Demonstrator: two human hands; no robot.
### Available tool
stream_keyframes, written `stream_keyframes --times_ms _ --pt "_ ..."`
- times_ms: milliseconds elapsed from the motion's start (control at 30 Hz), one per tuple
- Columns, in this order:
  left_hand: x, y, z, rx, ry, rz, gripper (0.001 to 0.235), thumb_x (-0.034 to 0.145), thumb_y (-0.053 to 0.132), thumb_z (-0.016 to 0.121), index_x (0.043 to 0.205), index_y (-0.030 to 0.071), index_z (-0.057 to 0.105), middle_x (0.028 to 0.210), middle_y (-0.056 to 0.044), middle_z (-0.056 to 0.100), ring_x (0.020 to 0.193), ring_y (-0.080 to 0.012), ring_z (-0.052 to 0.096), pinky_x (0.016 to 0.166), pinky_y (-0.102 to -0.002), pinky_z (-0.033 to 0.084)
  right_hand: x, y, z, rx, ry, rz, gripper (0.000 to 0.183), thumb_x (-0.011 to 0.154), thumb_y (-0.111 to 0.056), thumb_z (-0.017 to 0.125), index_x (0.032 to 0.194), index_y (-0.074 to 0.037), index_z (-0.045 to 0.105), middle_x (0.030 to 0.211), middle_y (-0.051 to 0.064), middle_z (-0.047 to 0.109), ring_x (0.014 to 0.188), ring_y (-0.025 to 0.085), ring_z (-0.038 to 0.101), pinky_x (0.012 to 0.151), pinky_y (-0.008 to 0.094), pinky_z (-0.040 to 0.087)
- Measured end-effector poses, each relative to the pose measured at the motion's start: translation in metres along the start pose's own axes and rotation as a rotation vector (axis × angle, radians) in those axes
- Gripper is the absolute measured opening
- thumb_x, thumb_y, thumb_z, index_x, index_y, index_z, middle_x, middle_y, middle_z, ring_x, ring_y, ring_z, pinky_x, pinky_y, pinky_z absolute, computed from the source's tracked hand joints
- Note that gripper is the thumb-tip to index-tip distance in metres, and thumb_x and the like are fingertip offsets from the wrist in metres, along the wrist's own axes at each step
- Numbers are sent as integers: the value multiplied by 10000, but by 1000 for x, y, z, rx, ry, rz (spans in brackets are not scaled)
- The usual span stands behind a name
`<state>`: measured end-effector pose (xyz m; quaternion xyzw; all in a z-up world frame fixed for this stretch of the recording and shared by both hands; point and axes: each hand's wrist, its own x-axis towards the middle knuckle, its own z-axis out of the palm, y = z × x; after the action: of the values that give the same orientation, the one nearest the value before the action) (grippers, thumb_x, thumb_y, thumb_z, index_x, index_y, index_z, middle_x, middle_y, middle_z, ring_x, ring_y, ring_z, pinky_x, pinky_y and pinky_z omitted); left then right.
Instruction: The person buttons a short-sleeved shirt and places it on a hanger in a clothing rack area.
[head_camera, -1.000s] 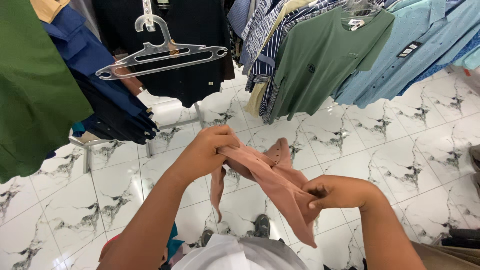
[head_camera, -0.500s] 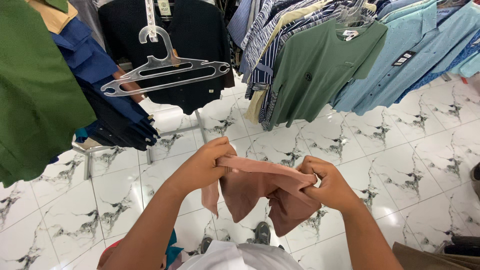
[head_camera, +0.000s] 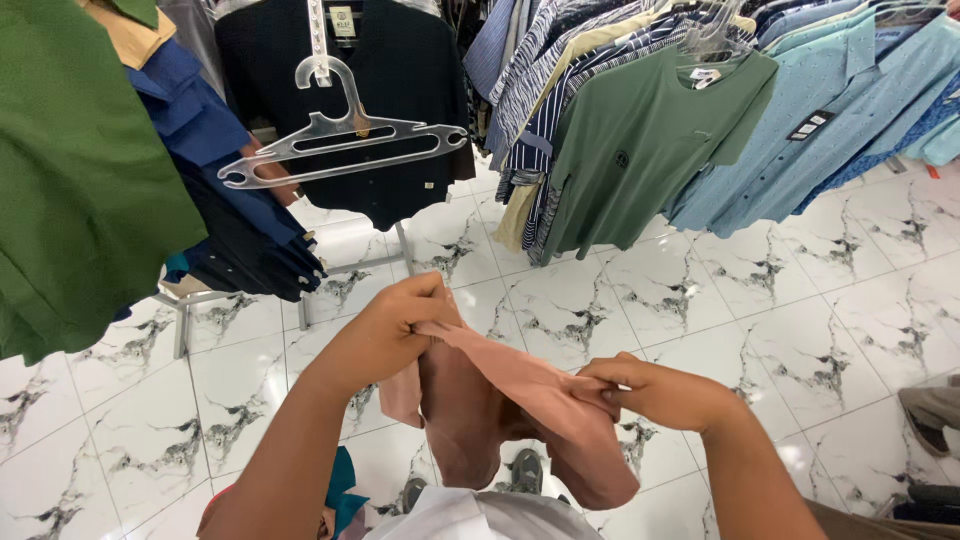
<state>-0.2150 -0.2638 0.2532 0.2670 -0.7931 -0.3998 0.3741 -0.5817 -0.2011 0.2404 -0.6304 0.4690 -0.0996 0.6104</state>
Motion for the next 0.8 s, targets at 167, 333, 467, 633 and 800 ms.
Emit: stream_keyframes --times_ms 167,333,467,633,800 --pt "-12 -13 0 165 -55 -63 143 883 -49 694 875 87 737 729 -29 449 606 -222 415 622 -354 425 28 43 -2 -631 236 207 223 802 -132 781 709 -109 580 689 16 621 738 221 616 769 337 508" --pt "-18 -24 -5 442 -190 -247 134 808 18 705 801 149 731 679 33 561 641 -179 502 700 -331 409 27 38 9 -694 183 72 380 832 -268 821 596 -164 542 788 -57 664 1024 156 577 972 372 387" --pt "-33 -92 19 880 -758 -573 347 836 341 674 581 229 467 576 105 494 572 -154 388 849 -316 337 26 83 22 -272 -212 367 392 973 -223 780 738 -204 467 689 -82 411 638 82 357 609 257 280" --pt "14 -82 53 553 -531 -900 400 870 160 448 1242 189 592 1632 -45 315 1492 -316 141 1116 -551 246 54 135 -15 -587 161 412 196 867 -179 538 848 -195 732 876 -35 731 776 134 604 709 299 448" --pt "79 -107 56 521 -200 -580 331 991 102 547 1286 127 694 1362 -46 570 1136 -315 615 988 -447 529 10 23 -66 -558 810 449 247 912 -49 371 835 -94 600 936 111 685 864 293 607 747 429 441"
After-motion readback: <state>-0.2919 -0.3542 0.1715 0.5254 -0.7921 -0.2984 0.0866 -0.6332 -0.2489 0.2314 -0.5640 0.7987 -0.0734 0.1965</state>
